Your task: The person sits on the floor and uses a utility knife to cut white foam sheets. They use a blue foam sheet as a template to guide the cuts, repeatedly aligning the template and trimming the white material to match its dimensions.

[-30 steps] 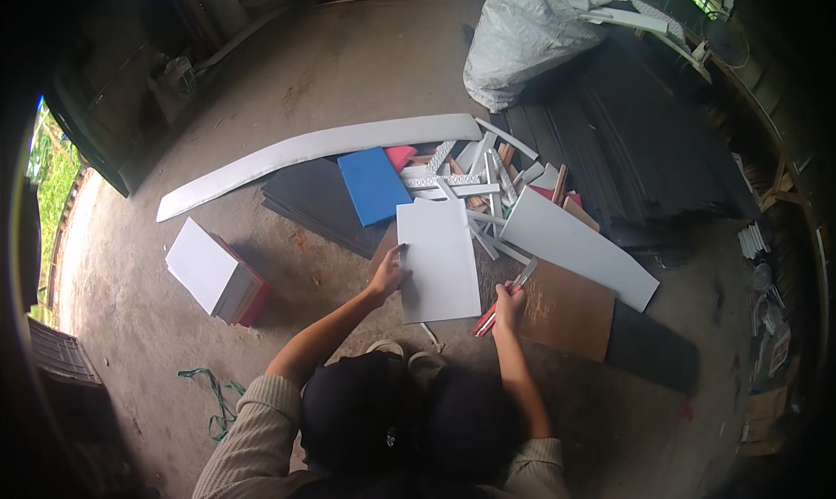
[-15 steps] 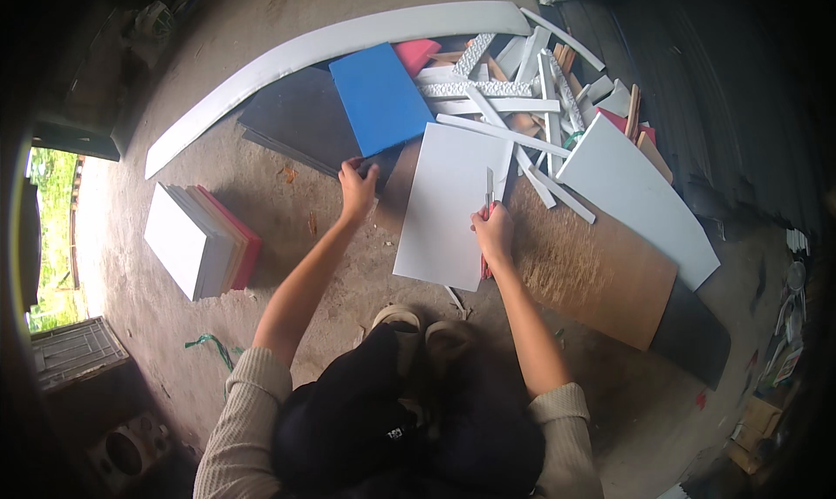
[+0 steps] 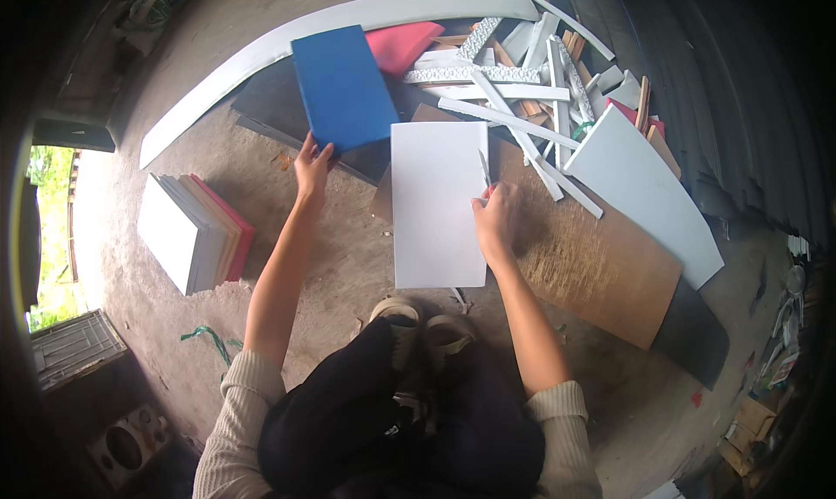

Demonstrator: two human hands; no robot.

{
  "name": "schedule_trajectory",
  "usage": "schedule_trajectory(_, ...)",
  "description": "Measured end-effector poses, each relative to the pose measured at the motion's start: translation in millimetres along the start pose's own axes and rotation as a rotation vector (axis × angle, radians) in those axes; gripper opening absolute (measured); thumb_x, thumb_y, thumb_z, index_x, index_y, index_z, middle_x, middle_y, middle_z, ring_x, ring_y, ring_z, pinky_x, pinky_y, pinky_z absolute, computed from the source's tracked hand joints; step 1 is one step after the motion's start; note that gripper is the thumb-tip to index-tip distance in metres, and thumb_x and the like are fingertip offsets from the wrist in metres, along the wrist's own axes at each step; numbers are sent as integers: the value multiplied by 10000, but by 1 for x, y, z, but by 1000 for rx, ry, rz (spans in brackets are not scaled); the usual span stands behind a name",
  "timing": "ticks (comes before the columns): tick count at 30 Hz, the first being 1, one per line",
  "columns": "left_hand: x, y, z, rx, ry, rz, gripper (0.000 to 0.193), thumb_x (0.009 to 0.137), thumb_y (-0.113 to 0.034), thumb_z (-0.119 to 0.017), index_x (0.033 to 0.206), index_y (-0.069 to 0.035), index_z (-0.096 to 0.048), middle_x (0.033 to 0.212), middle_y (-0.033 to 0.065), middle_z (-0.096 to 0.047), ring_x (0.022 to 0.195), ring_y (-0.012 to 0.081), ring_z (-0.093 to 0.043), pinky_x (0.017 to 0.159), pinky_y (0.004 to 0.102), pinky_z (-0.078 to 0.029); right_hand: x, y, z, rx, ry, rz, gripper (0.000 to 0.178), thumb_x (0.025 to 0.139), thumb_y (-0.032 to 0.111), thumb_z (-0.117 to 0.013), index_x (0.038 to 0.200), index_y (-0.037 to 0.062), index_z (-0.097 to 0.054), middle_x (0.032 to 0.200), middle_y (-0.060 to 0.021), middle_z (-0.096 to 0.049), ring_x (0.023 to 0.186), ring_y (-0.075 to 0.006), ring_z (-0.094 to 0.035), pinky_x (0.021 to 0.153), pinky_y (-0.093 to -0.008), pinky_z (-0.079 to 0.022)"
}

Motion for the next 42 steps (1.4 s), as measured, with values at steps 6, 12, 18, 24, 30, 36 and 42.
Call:
schedule_trajectory(6,-48,-33,92,148,-140,-170,541,839,3,-509,1334,-89,-312,1175,100,-499,921,150,-564,746,261,-494,12,26,-21,0,-103,179,258,671,61,-682,804,-7,-472,915,-149,-469,837,-299,-503,754,-377,-414)
schedule_trajectory(12,-101,-12,110,-13,-51,73,539,843,-47,-539,1334,-100,-320,1100,25,-534,889,100,-550,764,252,-478,19,27,-29,-58,53,64,178,730,97,-605,841,6,-499,878,-149,-523,869,-310,-529,750,-406,-445)
schedule_trajectory(18,-154,27,55,-183,208,340,571,840,-38,-532,1348,-106,-281,1160,43,-522,962,132,-546,834,302,-475,35,28,-32,-33,4,73,213,740,135,-620,853,-2,-501,902,-164,-523,858,-311,-536,737,-413,-436)
schedule_trajectory(24,-159,39,19,-127,343,371,567,836,-51,-550,1340,-87,-291,1201,76,-480,960,129,-538,834,304,-489,53,-7,-5,-44,-18,-89,368,823,281,-491,923,-70,-440,946,-239,-493,871,-369,-507,783,-460,-405)
schedule_trajectory(30,-161,36,8,-7,340,322,554,834,-47,-549,1332,-80,-309,1127,76,-508,936,120,-539,812,293,-493,12,-42,13,-484,-181,20,345,831,212,-492,1011,-76,-428,1009,-233,-408,955,-353,-453,801,-446,-407)
schedule_trajectory(36,-161,26,5,770,282,-153,534,750,-121,-650,1248,-104,-455,1034,122,-506,859,221,-572,727,321,-488,8,-39,13,-590,-208,60,432,838,210,-520,1156,-48,-382,1067,-193,-402,975,-334,-435,801,-425,-406)
schedule_trajectory(42,-142,20,12,761,236,-236,379,749,-151,-648,1108,-61,-563,985,148,-500,799,240,-567,690,333,-473,2,-19,19,-296,-156,175,409,850,166,-511,1186,-21,-371,1081,-181,-400,926,-276,-482,784,-383,-426)
Point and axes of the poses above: each hand's wrist, its own x-axis towards the middle knuckle, its own z-axis out of the back of the hand, y = z × x, the point moved 5 cm from there along x, towards the middle knuckle
